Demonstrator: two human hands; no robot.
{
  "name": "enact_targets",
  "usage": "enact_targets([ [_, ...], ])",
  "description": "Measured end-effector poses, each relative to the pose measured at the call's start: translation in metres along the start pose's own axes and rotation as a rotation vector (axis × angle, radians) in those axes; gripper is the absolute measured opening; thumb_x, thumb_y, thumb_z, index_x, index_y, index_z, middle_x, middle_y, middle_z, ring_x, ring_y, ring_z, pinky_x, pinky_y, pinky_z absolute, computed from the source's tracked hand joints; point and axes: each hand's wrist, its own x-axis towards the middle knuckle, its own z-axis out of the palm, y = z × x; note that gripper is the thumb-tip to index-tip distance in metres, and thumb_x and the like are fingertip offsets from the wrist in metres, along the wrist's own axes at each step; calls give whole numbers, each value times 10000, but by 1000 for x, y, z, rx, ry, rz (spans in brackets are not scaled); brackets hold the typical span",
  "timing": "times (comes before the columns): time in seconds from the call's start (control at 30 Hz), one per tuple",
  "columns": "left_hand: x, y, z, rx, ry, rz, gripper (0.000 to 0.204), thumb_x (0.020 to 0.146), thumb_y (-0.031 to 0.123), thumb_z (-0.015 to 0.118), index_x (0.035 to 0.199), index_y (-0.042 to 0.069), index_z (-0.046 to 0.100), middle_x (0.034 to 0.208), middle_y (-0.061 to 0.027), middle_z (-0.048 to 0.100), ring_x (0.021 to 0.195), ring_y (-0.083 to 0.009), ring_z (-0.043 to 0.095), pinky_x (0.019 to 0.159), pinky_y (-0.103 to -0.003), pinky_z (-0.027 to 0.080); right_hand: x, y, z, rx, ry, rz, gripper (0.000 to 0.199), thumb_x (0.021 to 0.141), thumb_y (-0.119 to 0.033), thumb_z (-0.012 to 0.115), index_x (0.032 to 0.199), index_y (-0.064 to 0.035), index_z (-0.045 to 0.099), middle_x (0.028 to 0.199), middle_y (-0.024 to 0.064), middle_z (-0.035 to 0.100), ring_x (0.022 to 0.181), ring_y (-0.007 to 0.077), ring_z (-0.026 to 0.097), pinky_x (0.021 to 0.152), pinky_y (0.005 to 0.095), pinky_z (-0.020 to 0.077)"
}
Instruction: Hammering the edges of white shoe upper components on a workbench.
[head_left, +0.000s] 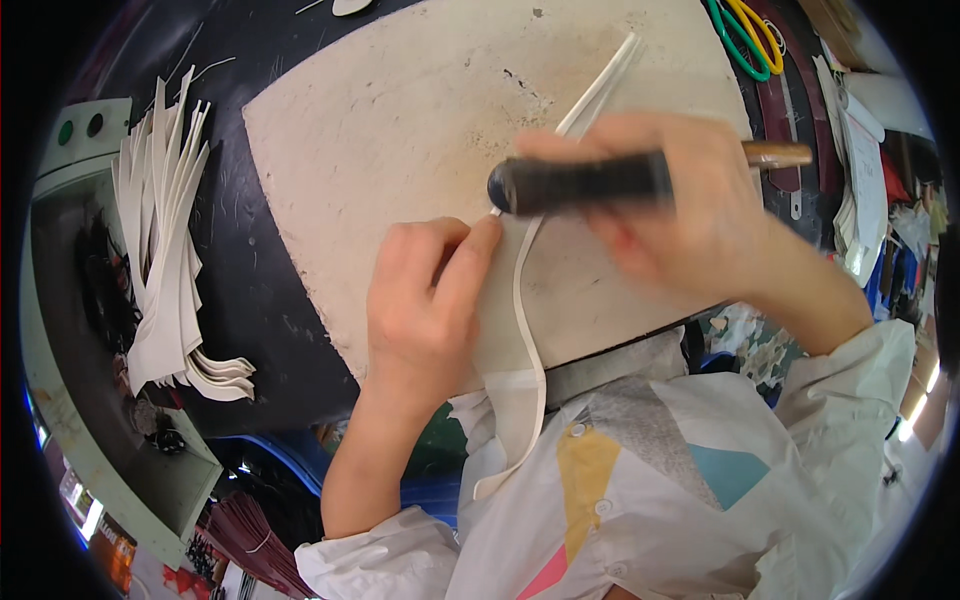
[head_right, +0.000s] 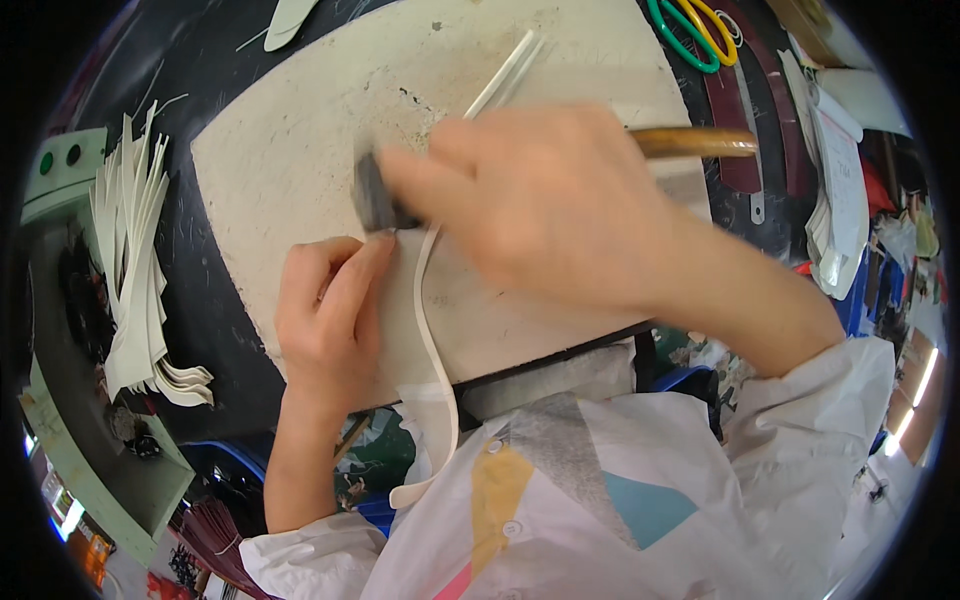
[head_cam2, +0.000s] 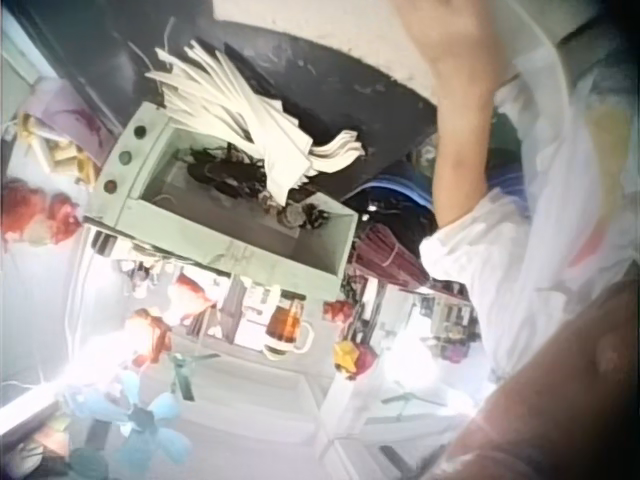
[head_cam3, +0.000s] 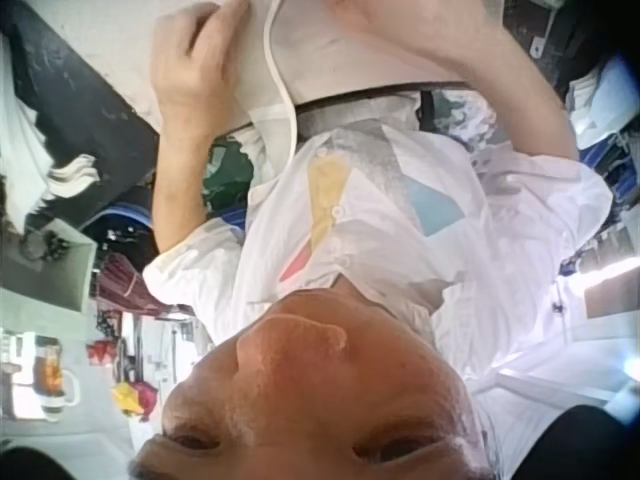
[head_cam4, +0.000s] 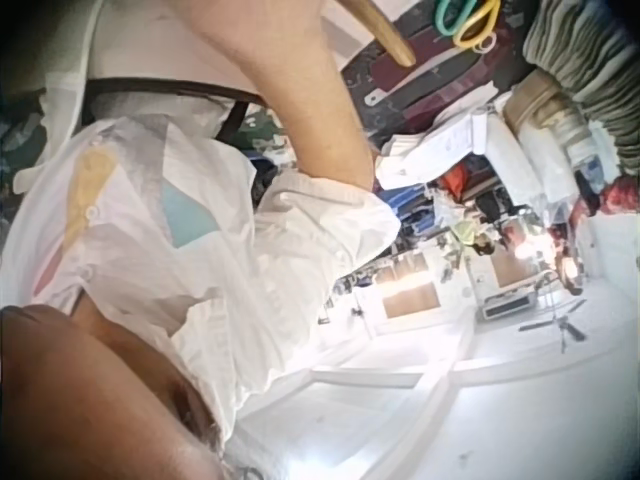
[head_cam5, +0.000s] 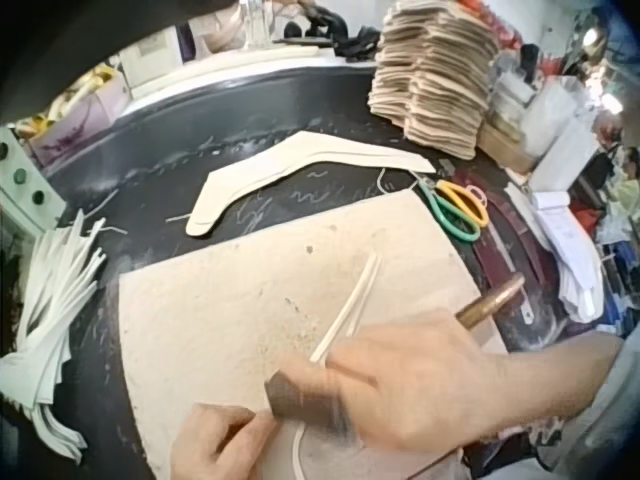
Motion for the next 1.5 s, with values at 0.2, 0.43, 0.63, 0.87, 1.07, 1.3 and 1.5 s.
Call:
enact_targets([
  [0.2,-10,0,-3,2,18,-36,436,654,-86,665,1080,-4,710,896,-100,582,793,-255,574,653,-330,500,4,-11,-4,108,-55,14,509,661,21,750,1159,-81,731,759,88,622,633,286,614,568,370,489],
  [0.43,-26,6,-10,60,15,-103,446,644,-94,665,1078,-2,712,881,-95,591,789,-252,578,647,-323,500,15,-16,-2,115,-64,-32,540,629,34,737,1153,-92,731,800,70,654,646,262,633,571,358,493],
  [0.63,-30,10,-21,51,-46,-168,413,652,-57,678,1062,-15,711,879,-93,594,786,-246,581,649,-324,508,23,-19,-6,100,-133,-66,467,773,-176,722,1222,-49,703,837,109,678,665,287,631,587,378,483],
  [0.87,-36,5,-28,22,-36,-185,378,644,-46,685,1019,-16,720,894,-93,611,773,-253,594,638,-331,509,24,-28,5,57,-41,-88,513,670,5,722,1180,-52,714,752,99,623,621,278,623,557,364,489],
  [1.07,-54,25,-23,380,-54,50,260,766,-14,689,1015,-90,674,1068,-227,662,936,-322,655,729,-372,545,24,-32,11,101,-94,-159,493,664,-23,755,1156,-37,716,747,95,624,597,266,619,533,335,484],
  [1.3,-70,53,-22,523,-189,-115,458,1000,373,554,1173,-39,652,1263,-195,651,1139,-341,619,959,-467,488,28,-40,22,163,-112,-207,464,670,-46,752,1132,-22,713,726,79,609,593,252,612,515,342,468],
  [1.5,-53,73,-43,369,-290,-281,675,860,558,608,1152,-48,669,1115,-191,613,1041,-325,597,874,-487,486,34,-42,28,221,-97,-199,503,647,-5,745,1141,-95,724,739,64,622,600,268,622,524,353,482],
])
